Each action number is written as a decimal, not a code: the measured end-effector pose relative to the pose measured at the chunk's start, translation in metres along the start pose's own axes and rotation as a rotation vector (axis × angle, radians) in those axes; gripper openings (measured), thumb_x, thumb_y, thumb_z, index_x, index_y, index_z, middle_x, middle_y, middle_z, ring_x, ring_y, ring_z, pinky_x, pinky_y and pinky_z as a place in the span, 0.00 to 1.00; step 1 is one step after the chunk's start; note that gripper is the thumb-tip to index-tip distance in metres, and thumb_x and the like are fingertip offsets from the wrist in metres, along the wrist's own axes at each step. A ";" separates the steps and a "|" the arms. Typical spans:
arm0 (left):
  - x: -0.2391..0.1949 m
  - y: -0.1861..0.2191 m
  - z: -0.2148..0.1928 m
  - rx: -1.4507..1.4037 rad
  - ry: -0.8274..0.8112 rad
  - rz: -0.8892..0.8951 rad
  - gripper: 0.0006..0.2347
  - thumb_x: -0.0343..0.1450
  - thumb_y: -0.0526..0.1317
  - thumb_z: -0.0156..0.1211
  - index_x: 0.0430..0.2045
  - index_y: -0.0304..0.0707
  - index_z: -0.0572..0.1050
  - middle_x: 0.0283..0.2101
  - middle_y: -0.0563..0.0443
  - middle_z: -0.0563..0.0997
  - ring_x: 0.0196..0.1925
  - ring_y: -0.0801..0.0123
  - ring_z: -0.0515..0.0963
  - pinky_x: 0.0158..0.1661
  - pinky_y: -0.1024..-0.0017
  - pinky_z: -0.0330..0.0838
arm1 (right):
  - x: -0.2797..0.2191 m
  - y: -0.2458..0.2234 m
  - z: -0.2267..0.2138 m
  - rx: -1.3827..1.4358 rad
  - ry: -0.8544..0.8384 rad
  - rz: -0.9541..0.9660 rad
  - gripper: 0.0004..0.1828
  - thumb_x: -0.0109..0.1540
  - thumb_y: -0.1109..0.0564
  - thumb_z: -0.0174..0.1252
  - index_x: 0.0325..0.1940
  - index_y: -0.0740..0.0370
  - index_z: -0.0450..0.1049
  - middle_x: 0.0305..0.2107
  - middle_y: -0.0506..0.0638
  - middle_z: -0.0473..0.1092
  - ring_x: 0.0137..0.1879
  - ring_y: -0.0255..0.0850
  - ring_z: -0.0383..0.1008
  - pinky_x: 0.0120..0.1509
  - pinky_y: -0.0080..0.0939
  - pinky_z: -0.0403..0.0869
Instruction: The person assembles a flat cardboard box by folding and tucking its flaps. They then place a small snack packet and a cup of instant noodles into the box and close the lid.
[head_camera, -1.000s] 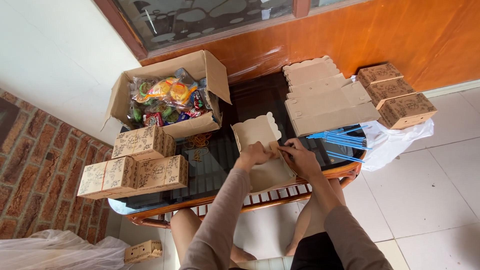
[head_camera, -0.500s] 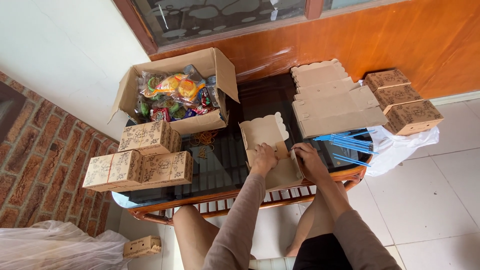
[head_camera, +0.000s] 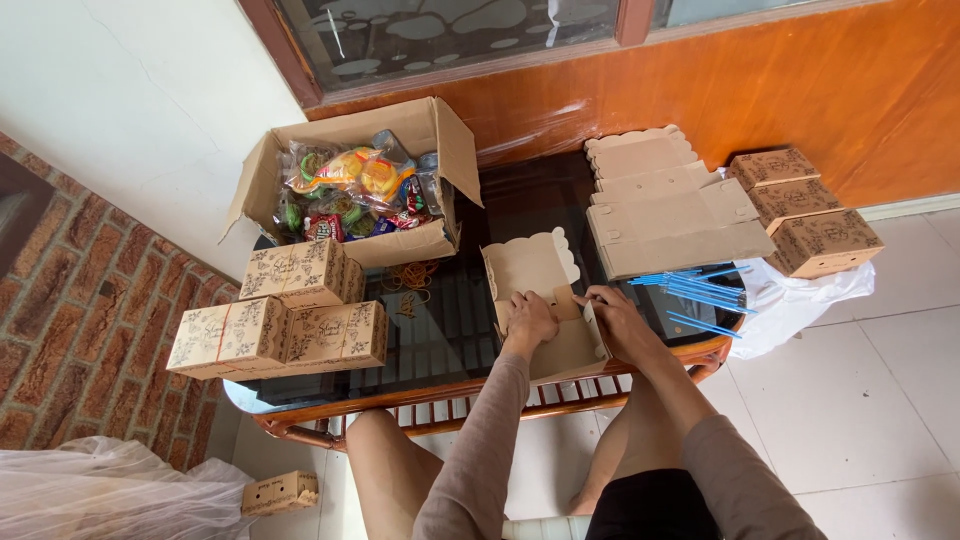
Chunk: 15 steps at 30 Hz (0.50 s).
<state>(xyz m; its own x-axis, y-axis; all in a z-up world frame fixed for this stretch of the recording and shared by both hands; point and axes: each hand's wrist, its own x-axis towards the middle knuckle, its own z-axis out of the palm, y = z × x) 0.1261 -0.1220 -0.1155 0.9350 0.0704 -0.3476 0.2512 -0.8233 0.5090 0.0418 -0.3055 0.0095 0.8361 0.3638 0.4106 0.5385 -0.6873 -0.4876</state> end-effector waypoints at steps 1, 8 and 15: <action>0.001 -0.001 0.001 0.000 0.003 0.002 0.26 0.66 0.44 0.61 0.52 0.26 0.60 0.56 0.34 0.59 0.62 0.33 0.58 0.51 0.40 0.71 | 0.001 -0.004 -0.004 -0.002 0.002 -0.002 0.11 0.66 0.60 0.52 0.44 0.59 0.81 0.44 0.46 0.74 0.50 0.50 0.71 0.45 0.49 0.71; 0.009 -0.002 0.008 -0.019 0.006 -0.013 0.28 0.67 0.48 0.64 0.53 0.27 0.59 0.56 0.34 0.58 0.64 0.33 0.55 0.49 0.36 0.71 | 0.002 0.008 0.008 -0.144 -0.146 -0.001 0.18 0.64 0.58 0.51 0.57 0.48 0.73 0.49 0.42 0.66 0.55 0.45 0.67 0.49 0.47 0.71; -0.025 0.011 -0.016 -0.045 0.010 0.008 0.27 0.68 0.47 0.63 0.52 0.26 0.59 0.56 0.34 0.58 0.65 0.32 0.54 0.50 0.37 0.72 | 0.023 0.049 0.047 -0.272 -0.372 0.133 0.32 0.66 0.59 0.49 0.74 0.37 0.61 0.46 0.42 0.58 0.57 0.45 0.65 0.53 0.49 0.70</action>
<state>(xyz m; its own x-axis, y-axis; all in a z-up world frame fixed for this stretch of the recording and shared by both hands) 0.1099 -0.1240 -0.0890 0.9393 0.0697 -0.3359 0.2546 -0.7979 0.5464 0.0926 -0.3016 -0.0409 0.9033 0.4280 0.0301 0.4189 -0.8645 -0.2778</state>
